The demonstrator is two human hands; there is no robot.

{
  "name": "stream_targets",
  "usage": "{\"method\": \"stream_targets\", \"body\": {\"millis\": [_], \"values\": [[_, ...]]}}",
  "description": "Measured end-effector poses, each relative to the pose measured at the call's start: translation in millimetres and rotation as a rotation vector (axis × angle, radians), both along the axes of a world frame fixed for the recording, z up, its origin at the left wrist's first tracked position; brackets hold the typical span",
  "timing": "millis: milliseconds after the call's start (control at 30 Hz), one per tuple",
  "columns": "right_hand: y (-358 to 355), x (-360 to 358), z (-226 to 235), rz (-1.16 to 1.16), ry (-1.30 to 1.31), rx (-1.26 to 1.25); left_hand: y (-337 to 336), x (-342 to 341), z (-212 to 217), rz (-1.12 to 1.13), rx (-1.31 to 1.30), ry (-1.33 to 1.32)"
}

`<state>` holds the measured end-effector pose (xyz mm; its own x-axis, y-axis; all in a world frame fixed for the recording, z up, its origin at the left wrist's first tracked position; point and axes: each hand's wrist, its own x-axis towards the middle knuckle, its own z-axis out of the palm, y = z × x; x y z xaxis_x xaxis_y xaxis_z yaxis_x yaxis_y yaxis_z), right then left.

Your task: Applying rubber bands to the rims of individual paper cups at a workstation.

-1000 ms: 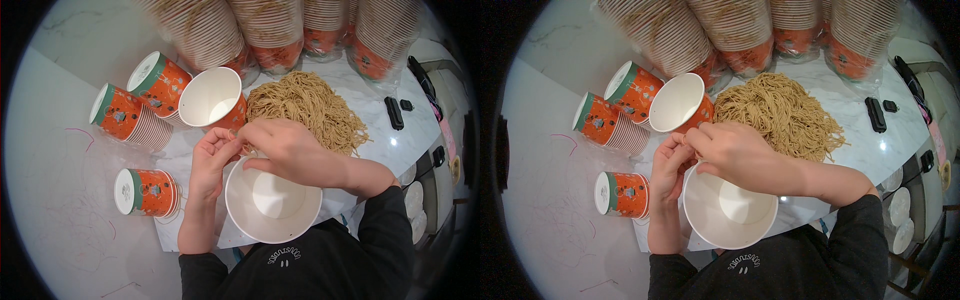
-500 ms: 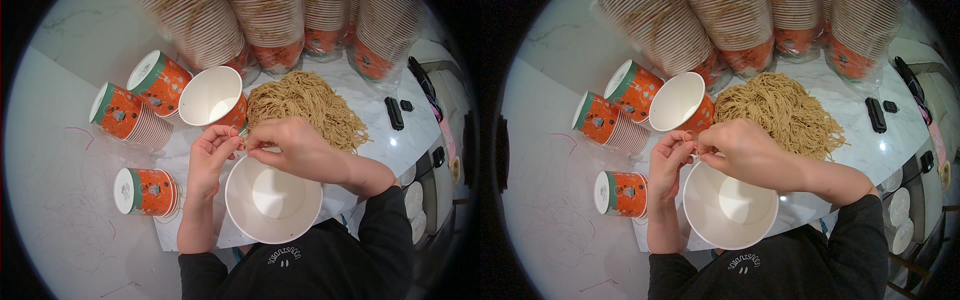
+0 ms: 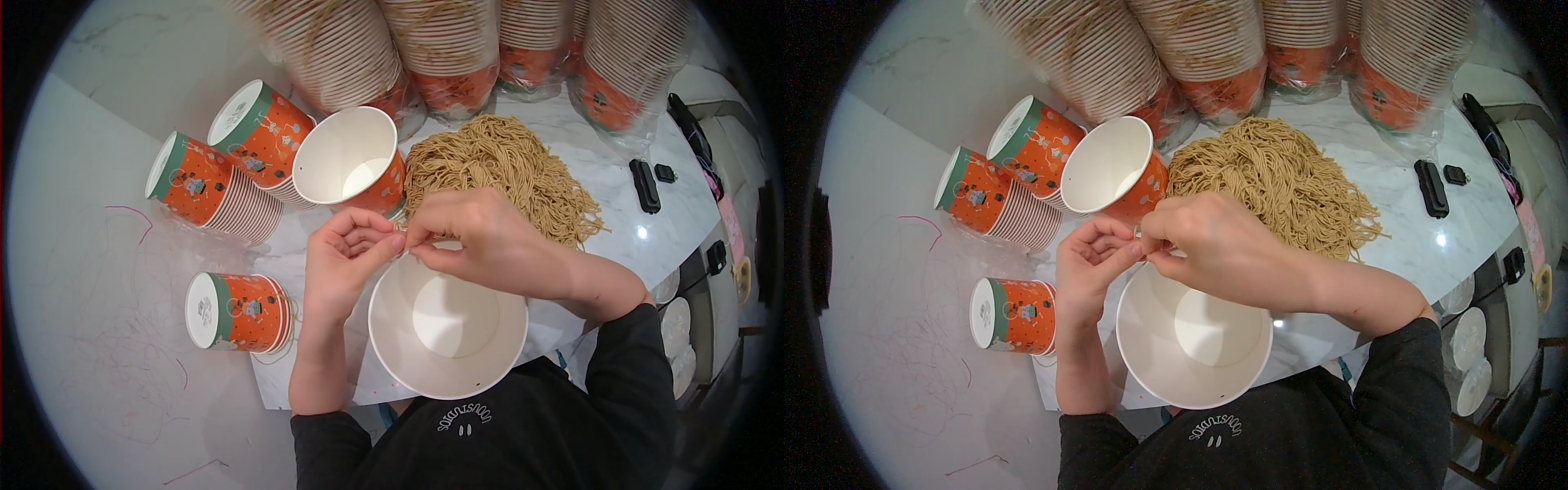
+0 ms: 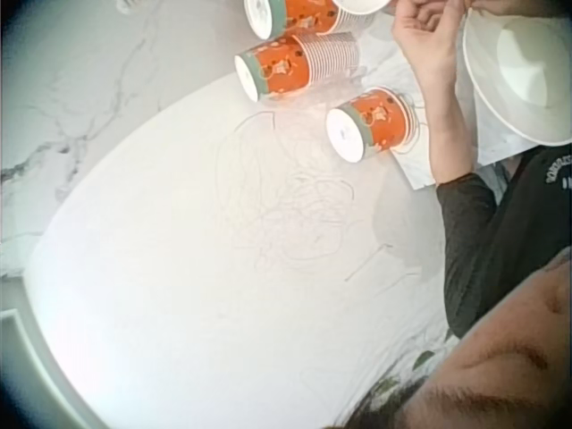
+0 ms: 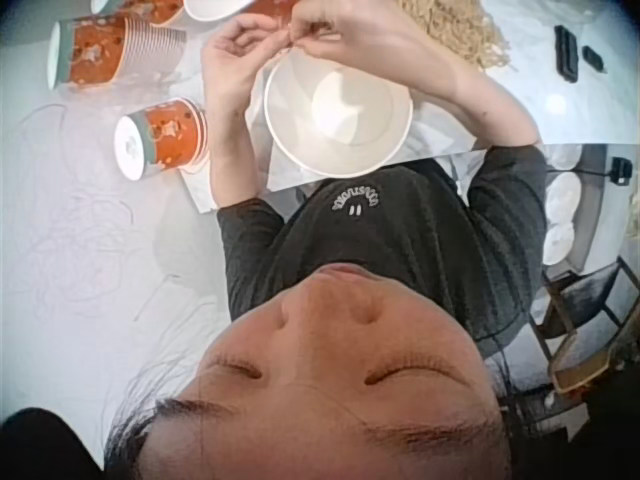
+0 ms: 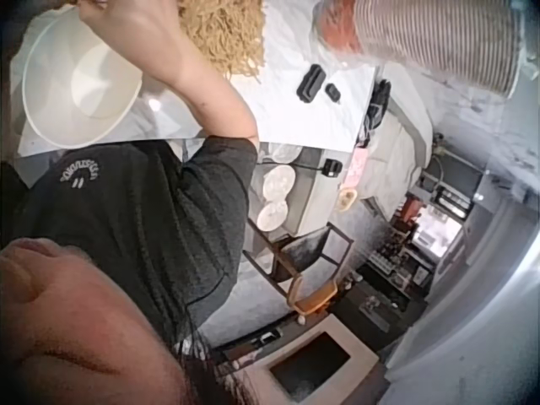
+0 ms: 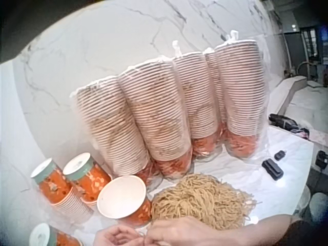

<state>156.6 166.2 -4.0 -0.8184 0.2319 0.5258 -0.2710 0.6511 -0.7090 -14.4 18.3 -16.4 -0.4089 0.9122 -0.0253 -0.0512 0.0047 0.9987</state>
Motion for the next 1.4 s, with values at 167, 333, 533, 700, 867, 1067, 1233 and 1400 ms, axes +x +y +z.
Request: {"method": "stream_targets", "body": {"millis": [167,333,533,700,867,1067,1233,1400], "values": [[1,1,4,0.001,-0.07,-0.025,2,7,2,0.032,0.075,0.055],[0,3,8,0.016,-0.114,-0.081,1,11,3,0.053,0.135,0.209],[-1,1,2,-0.001,-0.147,-0.047,-2,22,3,0.134,0.135,0.365],[0,0,1,-0.065,-0.093,0.009,-5,21,12,0.145,0.096,0.577],[3,1,5,-0.021,-0.041,0.005,-7,15,14,0.027,0.023,0.699],[4,-1,4,0.022,-0.036,0.038,-5,17,9,0.096,0.015,0.731],[2,-2,5,-0.012,0.012,0.041,3,17,-6,0.18,0.118,0.547],[4,-2,7,0.013,-0.092,-0.116,7,21,-10,0.197,0.15,0.247]]}}
